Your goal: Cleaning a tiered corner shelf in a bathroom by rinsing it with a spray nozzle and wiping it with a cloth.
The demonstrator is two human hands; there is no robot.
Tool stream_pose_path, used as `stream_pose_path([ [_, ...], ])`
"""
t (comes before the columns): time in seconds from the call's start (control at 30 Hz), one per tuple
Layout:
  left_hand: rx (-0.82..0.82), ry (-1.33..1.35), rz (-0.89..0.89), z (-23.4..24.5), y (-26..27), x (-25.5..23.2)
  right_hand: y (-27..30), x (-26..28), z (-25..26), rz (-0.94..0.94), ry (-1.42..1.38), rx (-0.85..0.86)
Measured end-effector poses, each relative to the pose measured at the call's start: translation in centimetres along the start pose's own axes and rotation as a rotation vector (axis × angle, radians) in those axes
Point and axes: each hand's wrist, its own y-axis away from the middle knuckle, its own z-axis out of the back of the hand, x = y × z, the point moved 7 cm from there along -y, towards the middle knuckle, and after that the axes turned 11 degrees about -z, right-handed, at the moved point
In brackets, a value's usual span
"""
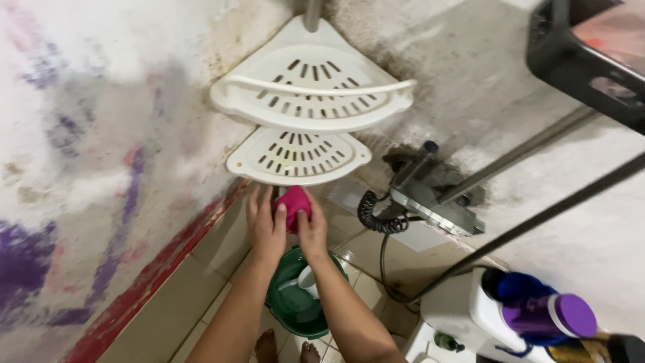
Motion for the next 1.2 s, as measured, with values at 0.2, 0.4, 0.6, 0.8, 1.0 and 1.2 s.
stream_pose_path([
  [0.2,0.074,0.149,-0.227,-1.7,0.5,-7.9,0.4,3.4,9.0,0.096,-0.226,-0.176],
  [0.4,0.359,0.519,-0.269,-7.8,-0.8,-14.7,2.1,6.7,17.6,0.011,-0.352,-0.366],
  [0.6,0.379,0.521,-0.253,-12.1,-1.4,-19.2,1.8,9.3,23.7,0.175,0.118,-0.715],
  [0.8,0.294,0.429,-0.233,-14.5,-2.4,-18.9,-3.7,10.8,23.4,0.213,0.777,-0.531],
  [1.0,0.300,0.419,-0.111,-17.8,-3.0,-15.5,-3.3,10.7,23.3,0.096,0.754,-0.442],
  [1.2,0.285,0.328,-0.224,-18.4,-8.1,-17.2,0.7,8.7,23.5,-0.088,0.667,-0.363],
])
